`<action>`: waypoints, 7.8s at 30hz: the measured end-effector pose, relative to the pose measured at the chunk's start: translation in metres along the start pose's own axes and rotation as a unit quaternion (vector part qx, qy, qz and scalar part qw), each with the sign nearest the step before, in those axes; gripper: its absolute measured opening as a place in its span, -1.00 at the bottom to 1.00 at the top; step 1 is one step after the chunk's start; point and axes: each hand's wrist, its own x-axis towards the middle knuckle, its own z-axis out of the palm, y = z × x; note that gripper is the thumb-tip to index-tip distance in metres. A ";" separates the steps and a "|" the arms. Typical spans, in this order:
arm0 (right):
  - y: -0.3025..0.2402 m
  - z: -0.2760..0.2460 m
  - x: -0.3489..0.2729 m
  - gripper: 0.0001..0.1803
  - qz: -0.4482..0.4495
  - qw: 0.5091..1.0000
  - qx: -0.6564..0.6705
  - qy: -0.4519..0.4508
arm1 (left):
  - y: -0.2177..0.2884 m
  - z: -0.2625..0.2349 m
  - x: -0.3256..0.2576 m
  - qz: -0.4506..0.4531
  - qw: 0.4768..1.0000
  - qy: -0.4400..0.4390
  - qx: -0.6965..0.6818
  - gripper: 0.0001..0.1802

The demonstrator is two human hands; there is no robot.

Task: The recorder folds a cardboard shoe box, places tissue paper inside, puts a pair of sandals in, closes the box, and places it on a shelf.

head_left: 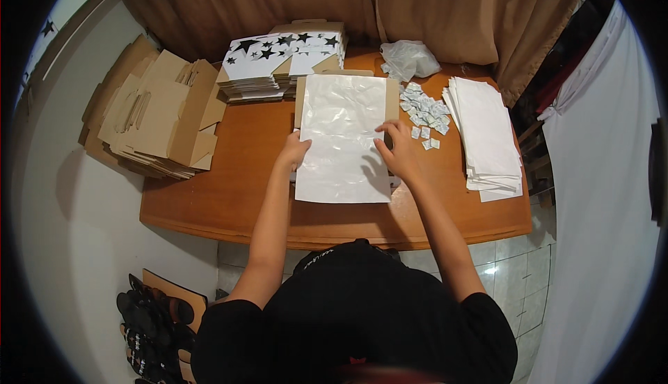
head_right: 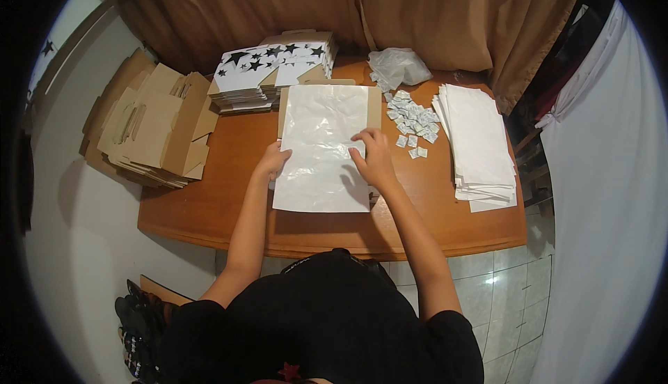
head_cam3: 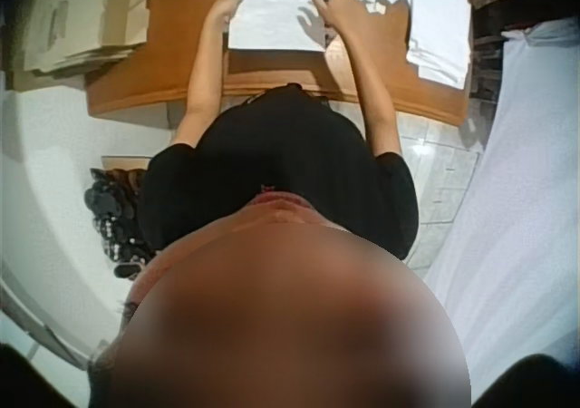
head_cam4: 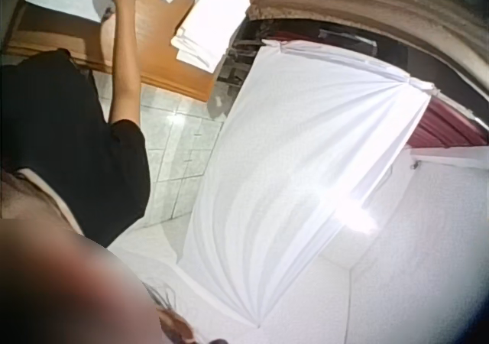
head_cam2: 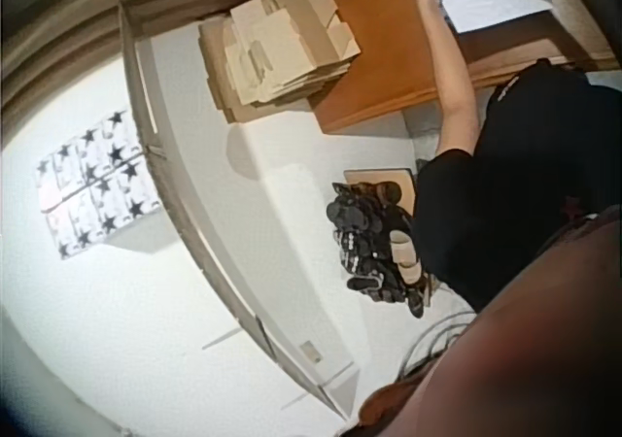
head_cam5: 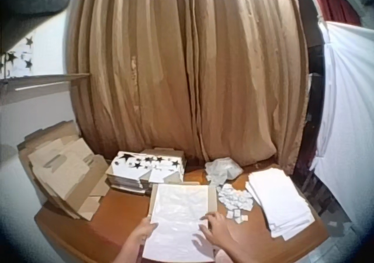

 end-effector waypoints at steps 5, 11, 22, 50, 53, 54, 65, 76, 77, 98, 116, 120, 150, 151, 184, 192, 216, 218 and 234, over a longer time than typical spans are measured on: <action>0.009 0.029 0.033 -0.66 -0.007 0.997 -0.048 -0.065 | -0.014 -0.002 0.003 0.068 0.992 0.028 0.099 -0.41; 0.027 0.058 0.051 -0.54 0.003 0.986 -0.112 -0.124 | 0.004 0.006 -0.009 0.065 0.984 0.001 0.166 -0.17; 0.043 0.086 0.059 -0.42 0.028 0.961 -0.219 -0.164 | 0.038 0.036 -0.057 0.251 0.871 0.066 0.418 -0.57; 0.058 0.093 0.049 -0.39 -0.009 0.965 -0.206 -0.163 | -0.023 0.082 0.030 -0.055 0.768 -0.502 0.394 0.16; 0.054 0.091 0.048 -0.39 -0.017 0.967 -0.206 -0.149 | -0.013 0.082 0.024 -0.032 0.777 -0.486 0.398 0.15; 0.052 0.090 0.047 -0.39 -0.019 0.968 -0.205 -0.141 | -0.010 0.082 0.021 -0.025 0.781 -0.480 0.399 0.15; 0.020 0.070 0.031 -0.38 -0.060 0.980 -0.139 -0.133 | 0.037 0.031 -0.059 0.103 0.968 -0.181 0.141 -0.38; -0.057 0.079 -0.058 -0.54 -0.189 0.949 0.076 -0.240 | -0.015 0.037 -0.207 0.041 0.989 0.099 -0.106 -0.55; -0.069 0.085 -0.068 -0.55 -0.199 0.940 0.103 -0.257 | -0.032 0.035 -0.224 0.041 0.986 0.120 -0.105 -0.52; -0.418 0.247 -0.314 -0.68 -0.366 0.678 0.357 -0.528 | -0.199 -0.140 -0.662 -0.144 0.814 0.563 -0.027 -0.34; -0.614 0.385 -0.342 -0.52 -0.385 0.588 0.411 -0.581 | -0.284 -0.382 -0.709 -0.064 0.588 0.795 -0.134 -0.40; -0.627 0.432 -0.336 -0.45 -0.350 0.588 0.386 -0.618 | -0.264 -0.407 -0.673 -0.168 0.551 0.812 -0.092 -0.27; -0.609 0.373 -0.304 -0.37 0.218 0.499 0.486 -0.684 | -0.207 -0.283 -0.646 0.250 0.615 0.663 -0.345 -0.60; -0.593 0.375 -0.302 -0.42 0.192 0.470 0.550 -0.663 | -0.199 -0.276 -0.639 0.243 0.644 0.642 -0.337 -0.61; -0.102 -0.002 0.026 -0.50 0.023 0.960 0.050 -0.274 | 0.009 -0.058 -0.102 0.143 0.969 0.159 -0.121 -0.44; -0.042 -0.009 0.056 -0.53 0.070 0.926 -0.140 -0.345 | -0.023 -0.022 -0.044 0.123 0.950 0.118 0.262 -0.10; 0.078 0.078 0.044 -0.61 0.234 0.816 0.009 -0.529 | -0.036 -0.024 -0.029 0.099 0.967 -0.034 0.232 -0.14; 0.090 0.081 0.039 -0.61 0.240 0.811 -0.011 -0.534 | -0.030 -0.022 -0.030 0.111 0.965 -0.038 0.234 -0.15; 0.047 0.037 0.020 -0.62 0.175 0.950 0.054 -0.251 | 0.016 0.030 -0.053 0.158 0.891 0.068 0.419 -0.32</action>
